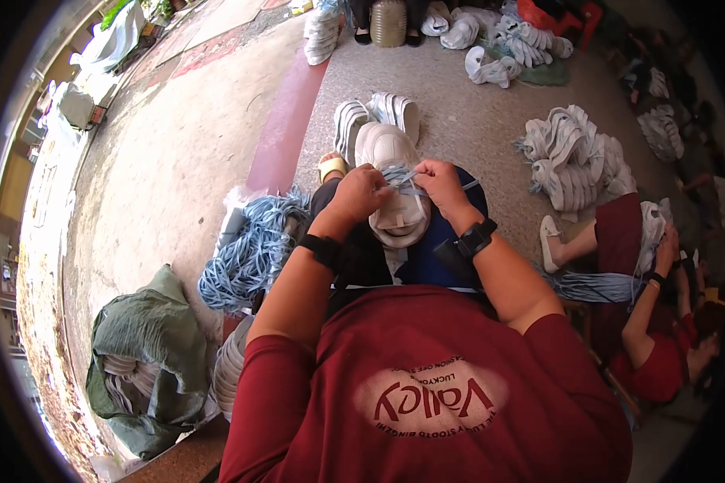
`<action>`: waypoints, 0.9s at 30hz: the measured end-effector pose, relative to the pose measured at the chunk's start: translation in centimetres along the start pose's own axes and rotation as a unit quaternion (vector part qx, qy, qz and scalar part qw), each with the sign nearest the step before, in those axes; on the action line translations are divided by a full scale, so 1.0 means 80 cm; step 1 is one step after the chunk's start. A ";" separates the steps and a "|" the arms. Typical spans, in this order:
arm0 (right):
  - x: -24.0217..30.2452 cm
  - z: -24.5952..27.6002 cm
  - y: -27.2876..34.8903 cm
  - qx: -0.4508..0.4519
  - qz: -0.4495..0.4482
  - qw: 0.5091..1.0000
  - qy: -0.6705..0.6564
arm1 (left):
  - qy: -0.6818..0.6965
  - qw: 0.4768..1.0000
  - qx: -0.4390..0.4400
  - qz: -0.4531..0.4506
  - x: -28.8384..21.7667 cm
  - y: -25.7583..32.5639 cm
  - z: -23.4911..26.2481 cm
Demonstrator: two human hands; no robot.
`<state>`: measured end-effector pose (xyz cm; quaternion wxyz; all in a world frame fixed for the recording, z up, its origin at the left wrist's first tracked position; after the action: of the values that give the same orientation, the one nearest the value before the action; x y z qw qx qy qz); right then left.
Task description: Insert laces into a white athletic shoe and tie them.
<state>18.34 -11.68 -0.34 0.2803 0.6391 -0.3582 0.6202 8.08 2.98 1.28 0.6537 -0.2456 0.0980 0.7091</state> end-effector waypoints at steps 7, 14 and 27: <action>-0.007 -0.010 0.004 0.059 -0.143 0.975 -0.161 | 0.100 0.973 -0.051 0.202 0.027 0.001 -0.015; -0.006 -0.013 0.009 -0.010 -0.124 0.983 -0.133 | -0.010 0.972 -0.158 0.176 0.012 0.012 -0.005; -0.028 0.000 -0.002 -0.018 -0.059 0.998 0.017 | 0.163 0.975 -0.071 0.131 0.011 -0.009 -0.015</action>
<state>18.55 -11.33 -2.53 0.3340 0.6430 -0.3262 0.6071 9.00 3.27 -0.08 0.5114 -0.3889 0.1836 0.7440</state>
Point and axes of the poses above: each hand's wrist, its own y-axis away from the middle knuckle, its own z-axis out of the back of the hand, x = y × z, the point moved 4 cm from there along -y, towards the middle knuckle, and after that the axes turned 15 degrees about -y, right-handed, at the moved point
